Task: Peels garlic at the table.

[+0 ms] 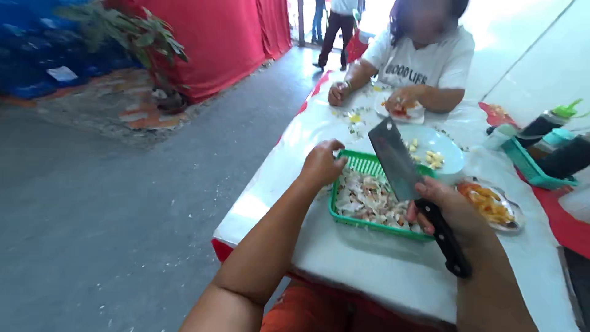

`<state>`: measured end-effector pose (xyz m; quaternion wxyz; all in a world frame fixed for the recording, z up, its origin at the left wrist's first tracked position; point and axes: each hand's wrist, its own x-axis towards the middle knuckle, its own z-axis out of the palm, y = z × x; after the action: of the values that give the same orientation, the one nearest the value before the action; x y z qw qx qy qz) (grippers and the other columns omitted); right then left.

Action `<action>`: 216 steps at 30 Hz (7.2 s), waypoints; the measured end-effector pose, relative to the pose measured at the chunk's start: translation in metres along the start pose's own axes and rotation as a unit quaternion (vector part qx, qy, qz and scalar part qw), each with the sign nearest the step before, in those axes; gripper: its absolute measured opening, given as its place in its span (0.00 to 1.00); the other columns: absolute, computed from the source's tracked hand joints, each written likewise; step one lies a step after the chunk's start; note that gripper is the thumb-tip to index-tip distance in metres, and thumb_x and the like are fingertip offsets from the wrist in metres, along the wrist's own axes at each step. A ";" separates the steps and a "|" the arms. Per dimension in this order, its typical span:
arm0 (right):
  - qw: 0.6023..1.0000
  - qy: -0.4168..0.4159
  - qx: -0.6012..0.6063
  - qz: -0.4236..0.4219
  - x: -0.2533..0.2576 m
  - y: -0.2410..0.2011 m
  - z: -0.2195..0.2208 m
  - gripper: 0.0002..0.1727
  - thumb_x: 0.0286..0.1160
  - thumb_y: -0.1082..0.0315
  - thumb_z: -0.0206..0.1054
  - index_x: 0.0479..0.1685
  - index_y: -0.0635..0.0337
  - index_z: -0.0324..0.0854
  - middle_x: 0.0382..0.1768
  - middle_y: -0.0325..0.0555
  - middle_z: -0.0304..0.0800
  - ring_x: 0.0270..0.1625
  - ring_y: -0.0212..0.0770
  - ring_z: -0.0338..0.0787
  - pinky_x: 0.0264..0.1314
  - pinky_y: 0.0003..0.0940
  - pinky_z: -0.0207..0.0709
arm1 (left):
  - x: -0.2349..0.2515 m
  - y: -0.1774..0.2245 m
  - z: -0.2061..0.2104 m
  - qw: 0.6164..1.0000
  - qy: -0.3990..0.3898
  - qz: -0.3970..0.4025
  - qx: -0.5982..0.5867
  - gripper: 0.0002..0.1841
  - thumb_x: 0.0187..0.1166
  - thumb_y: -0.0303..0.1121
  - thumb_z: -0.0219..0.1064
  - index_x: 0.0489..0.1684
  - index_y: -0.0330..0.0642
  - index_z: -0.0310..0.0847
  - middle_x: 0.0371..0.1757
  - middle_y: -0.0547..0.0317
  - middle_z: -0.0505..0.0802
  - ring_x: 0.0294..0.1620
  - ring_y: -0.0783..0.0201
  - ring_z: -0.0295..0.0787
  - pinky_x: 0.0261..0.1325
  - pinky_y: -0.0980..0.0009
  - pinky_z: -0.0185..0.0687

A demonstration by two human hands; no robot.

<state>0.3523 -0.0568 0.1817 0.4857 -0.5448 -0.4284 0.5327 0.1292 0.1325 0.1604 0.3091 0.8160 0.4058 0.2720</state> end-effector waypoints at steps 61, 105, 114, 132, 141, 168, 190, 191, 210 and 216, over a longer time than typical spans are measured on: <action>0.961 -0.034 0.204 -0.187 -0.009 0.003 -0.035 0.33 0.94 0.44 0.35 0.40 0.52 0.84 0.28 0.36 0.91 0.18 0.25 0.81 0.19 0.18 0.76 | 0.033 0.101 0.057 0.887 -0.326 0.259 0.198 0.10 0.82 0.33 0.68 0.55 0.43 0.90 0.52 0.53 0.94 0.54 0.55 0.91 0.64 0.48 0.82; 0.963 -0.128 0.207 -0.116 -0.003 0.008 -0.021 0.40 0.79 0.24 0.43 0.42 0.53 0.82 0.17 0.42 0.83 0.12 0.31 0.79 0.16 0.22 0.76 | -0.013 0.076 -0.002 0.963 -0.169 0.114 -0.176 0.12 0.76 0.25 0.74 0.54 0.38 0.83 0.47 0.58 0.92 0.39 0.69 0.92 0.46 0.72 0.91; 0.973 -0.121 0.153 -0.121 -0.008 0.015 0.013 0.41 0.71 0.23 0.52 0.39 0.57 0.80 0.17 0.43 0.84 0.13 0.32 0.82 0.15 0.23 0.79 | -0.024 0.056 0.014 0.933 -0.115 0.077 -0.332 0.12 0.71 0.20 0.76 0.48 0.37 0.82 0.42 0.58 0.93 0.39 0.67 0.93 0.47 0.70 0.93; 0.970 -0.091 0.132 -0.182 -0.006 0.021 0.027 0.37 0.70 0.27 0.62 0.57 0.53 0.76 0.19 0.38 0.82 0.17 0.31 0.85 0.20 0.22 0.82 | -0.035 0.063 0.015 0.900 -0.108 0.045 -0.421 0.08 0.71 0.19 0.75 0.40 0.39 0.82 0.36 0.58 0.93 0.33 0.68 0.91 0.42 0.73 0.92; 0.974 -0.060 0.144 -0.165 -0.007 0.021 0.034 0.38 0.74 0.29 0.60 0.66 0.53 0.74 0.18 0.40 0.81 0.15 0.30 0.84 0.19 0.22 0.82 | -0.040 0.061 0.016 0.916 -0.066 0.064 -0.389 0.07 0.72 0.20 0.75 0.41 0.38 0.85 0.33 0.59 0.93 0.32 0.69 0.92 0.41 0.74 0.92; 0.968 -0.109 0.159 -0.162 -0.010 0.022 0.031 0.36 0.71 0.26 0.60 0.43 0.55 0.79 0.17 0.38 0.80 0.15 0.30 0.82 0.19 0.22 0.79 | -0.031 0.047 0.007 0.830 -0.220 0.021 -0.513 0.09 0.77 0.17 0.64 0.40 0.43 0.83 0.34 0.62 0.94 0.36 0.71 0.92 0.47 0.75 0.91; 0.951 0.183 -0.143 -0.203 0.013 -0.029 0.055 0.51 0.61 0.76 0.80 0.90 0.55 0.57 0.35 0.35 0.94 0.22 0.23 0.84 0.19 0.15 0.74 | -0.029 0.049 0.002 0.906 -0.151 0.093 -0.385 0.10 0.69 0.20 0.77 0.42 0.37 0.83 0.36 0.61 0.92 0.35 0.71 0.90 0.43 0.75 0.90; 0.953 0.178 -0.129 -0.206 0.013 -0.028 0.055 0.50 0.61 0.77 0.79 0.90 0.54 0.57 0.34 0.35 0.93 0.21 0.23 0.84 0.19 0.15 0.75 | -0.029 0.048 0.001 0.897 -0.163 0.094 -0.400 0.09 0.70 0.19 0.76 0.41 0.37 0.83 0.35 0.61 0.92 0.35 0.71 0.91 0.43 0.74 0.90; 0.965 0.113 -0.090 -0.219 0.013 -0.016 0.050 0.48 0.64 0.76 0.74 0.90 0.58 0.54 0.32 0.32 0.87 0.24 0.24 0.83 0.23 0.16 0.78 | -0.027 0.043 0.009 0.841 -0.276 0.090 -0.456 0.05 0.78 0.20 0.67 0.41 0.40 0.81 0.34 0.63 0.91 0.37 0.71 0.91 0.50 0.73 0.90; 0.972 0.087 -0.056 -0.209 0.015 -0.013 0.049 0.45 0.65 0.76 0.73 0.88 0.56 0.56 0.32 0.32 0.87 0.24 0.23 0.83 0.25 0.15 0.78 | -0.025 0.041 0.011 0.835 -0.292 0.089 -0.457 0.04 0.79 0.21 0.66 0.41 0.41 0.80 0.34 0.64 0.91 0.37 0.72 0.90 0.49 0.74 0.89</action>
<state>0.3049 -0.0363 0.1942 0.5904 -0.5140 -0.5178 0.3451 0.1436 0.0895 0.1780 0.7257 0.6558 0.0520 0.2014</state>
